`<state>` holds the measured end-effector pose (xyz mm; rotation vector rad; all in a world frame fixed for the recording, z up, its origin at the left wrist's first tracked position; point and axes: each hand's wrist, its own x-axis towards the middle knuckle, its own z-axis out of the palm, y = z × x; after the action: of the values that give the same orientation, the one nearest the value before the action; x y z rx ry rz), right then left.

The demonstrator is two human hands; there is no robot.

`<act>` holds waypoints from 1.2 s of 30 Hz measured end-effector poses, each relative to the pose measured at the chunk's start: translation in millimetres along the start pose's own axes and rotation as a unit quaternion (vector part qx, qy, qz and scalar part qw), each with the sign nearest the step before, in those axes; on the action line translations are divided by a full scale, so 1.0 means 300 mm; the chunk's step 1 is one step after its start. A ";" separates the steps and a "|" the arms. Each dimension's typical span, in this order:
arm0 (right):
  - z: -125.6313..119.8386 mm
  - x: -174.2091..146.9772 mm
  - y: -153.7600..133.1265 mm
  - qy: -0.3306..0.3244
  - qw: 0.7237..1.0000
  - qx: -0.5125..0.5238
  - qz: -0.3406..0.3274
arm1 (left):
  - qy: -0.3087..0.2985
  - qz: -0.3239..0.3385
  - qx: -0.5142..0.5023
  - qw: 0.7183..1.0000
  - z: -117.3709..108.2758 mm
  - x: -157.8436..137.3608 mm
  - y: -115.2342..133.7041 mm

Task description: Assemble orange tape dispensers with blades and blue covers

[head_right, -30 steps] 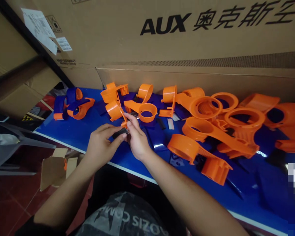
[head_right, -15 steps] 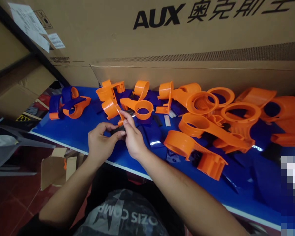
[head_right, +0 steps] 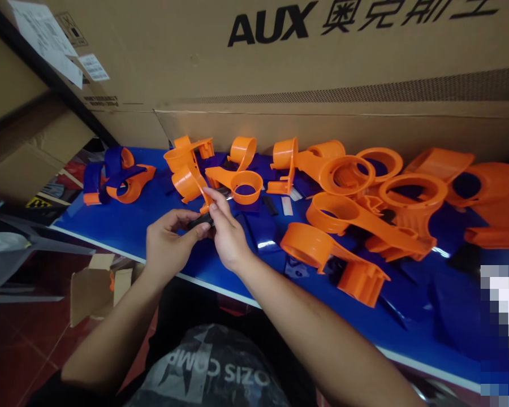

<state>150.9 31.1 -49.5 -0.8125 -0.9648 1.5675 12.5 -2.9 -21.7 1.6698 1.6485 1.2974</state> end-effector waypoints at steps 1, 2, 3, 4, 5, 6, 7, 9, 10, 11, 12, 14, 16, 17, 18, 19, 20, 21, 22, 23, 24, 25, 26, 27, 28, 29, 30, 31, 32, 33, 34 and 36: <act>0.000 0.000 0.001 -0.001 1.000 -0.003 -0.002 | -0.004 0.000 -0.005 1.000 -0.001 0.001 -0.002; -0.001 0.000 0.002 -0.001 1.000 -0.008 -0.006 | -0.008 0.000 -0.010 1.000 -0.003 0.002 -0.004; -0.002 0.000 0.003 -0.001 1.000 -0.014 -0.011 | -0.013 -0.001 -0.014 1.000 -0.004 0.004 -0.005; -0.003 0.000 0.004 -0.001 1.000 -0.020 -0.016 | -0.019 -0.002 -0.019 1.000 -0.007 0.006 -0.007; -0.004 0.001 0.004 0.000 0.999 -0.026 -0.022 | -0.026 -0.003 -0.022 0.999 -0.009 0.007 -0.009; -0.005 0.001 0.004 0.000 0.999 -0.031 -0.026 | -0.033 -0.005 -0.026 0.999 -0.012 0.009 -0.011; -0.006 0.002 0.004 0.000 0.999 -0.035 -0.028 | -0.038 -0.006 -0.030 0.999 -0.014 0.010 -0.013; -0.004 0.002 0.003 0.000 0.999 -0.037 -0.028 | -0.047 -0.008 -0.036 0.998 -0.019 0.012 -0.017; -0.002 0.001 0.002 0.000 0.999 -0.033 -0.026 | -0.050 -0.010 -0.038 0.998 -0.021 0.012 -0.019; 0.001 -0.001 0.001 0.001 0.999 -0.024 -0.024 | -0.052 -0.013 -0.039 0.998 -0.023 0.013 -0.020; 0.004 -0.004 0.000 0.001 1.000 -0.011 -0.021 | -0.054 -0.016 -0.039 0.998 -0.026 0.014 -0.020; 0.009 -0.012 -0.003 -0.004 1.000 0.017 -0.020 | -0.055 -0.020 -0.036 0.998 -0.031 0.015 -0.018; 0.012 -0.020 -0.006 -0.015 0.999 0.028 -0.025 | -0.055 -0.019 -0.030 0.998 -0.037 0.017 -0.014; 0.012 -0.024 -0.008 -0.020 0.999 0.024 -0.030 | -0.055 -0.016 -0.025 0.998 -0.040 0.018 -0.012; 0.011 -0.026 -0.008 -0.023 0.999 0.016 -0.035 | -0.055 -0.012 -0.018 0.998 -0.043 0.018 -0.010; 0.009 -0.026 -0.008 -0.024 0.999 0.008 -0.039 | -0.056 -0.006 -0.009 0.998 -0.045 0.018 -0.008; 0.008 -0.024 -0.007 -0.023 0.999 0.000 -0.043 | -0.057 0.001 0.000 0.998 -0.048 0.018 -0.007; 0.005 -0.021 -0.005 -0.020 0.999 -0.006 -0.046 | -0.058 0.008 0.008 0.998 -0.050 0.018 -0.006; 0.003 -0.017 -0.001 -0.015 0.999 -0.012 -0.049 | -0.061 0.015 0.014 0.998 -0.051 0.017 -0.005; 0.001 -0.012 0.003 -0.010 0.998 -0.018 -0.052 | -0.065 0.022 0.019 0.997 -0.053 0.017 -0.004; 0.000 -0.007 0.007 -0.007 0.998 -0.025 -0.055 | -0.068 0.028 0.023 0.997 -0.053 0.016 -0.002; -0.001 -0.003 0.010 -0.005 0.998 -0.032 -0.060 | -0.071 0.035 0.027 0.996 -0.054 0.016 -0.001; -0.002 -0.001 0.013 -0.005 0.997 -0.037 -0.068 | -0.073 0.042 0.031 0.996 -0.054 0.016 0.001; -0.001 0.000 0.015 -0.007 0.996 -0.039 -0.076 | -0.073 0.049 0.036 0.996 -0.054 0.016 0.004; 0.000 -0.002 0.015 -0.010 0.996 -0.041 -0.085 | -0.072 0.055 0.041 0.995 -0.054 0.017 0.007; 0.001 -0.005 0.013 -0.012 0.995 -0.044 -0.092 | -0.071 0.063 0.047 0.994 -0.053 0.018 0.009; 0.003 -0.009 0.010 -0.012 0.994 -0.048 -0.098 | -0.071 0.071 0.052 0.994 -0.053 0.019 0.012; 0.005 -0.014 0.007 -0.011 0.993 -0.053 -0.101 | -0.072 0.078 0.057 0.993 -0.052 0.020 0.013; 0.007 -0.019 0.003 -0.010 0.993 -0.058 -0.101 | -0.073 0.085 0.059 0.992 -0.051 0.022 0.013; 0.009 -0.024 0.000 -0.008 0.993 -0.062 -0.100 | -0.073 0.091 0.060 0.991 -0.049 0.023 0.012; 0.011 -0.029 -0.003 -0.007 0.993 -0.063 -0.098 | -0.072 0.096 0.059 0.991 -0.046 0.024 0.010; 0.016 -0.033 -0.006 -0.006 0.994 -0.061 -0.094 | -0.060 0.097 0.054 0.992 -0.039 0.025 0.007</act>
<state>149.3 20.8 -45.4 -0.7732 -1.1223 1.3638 2.6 0.4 -12.5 1.9757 1.5419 1.1855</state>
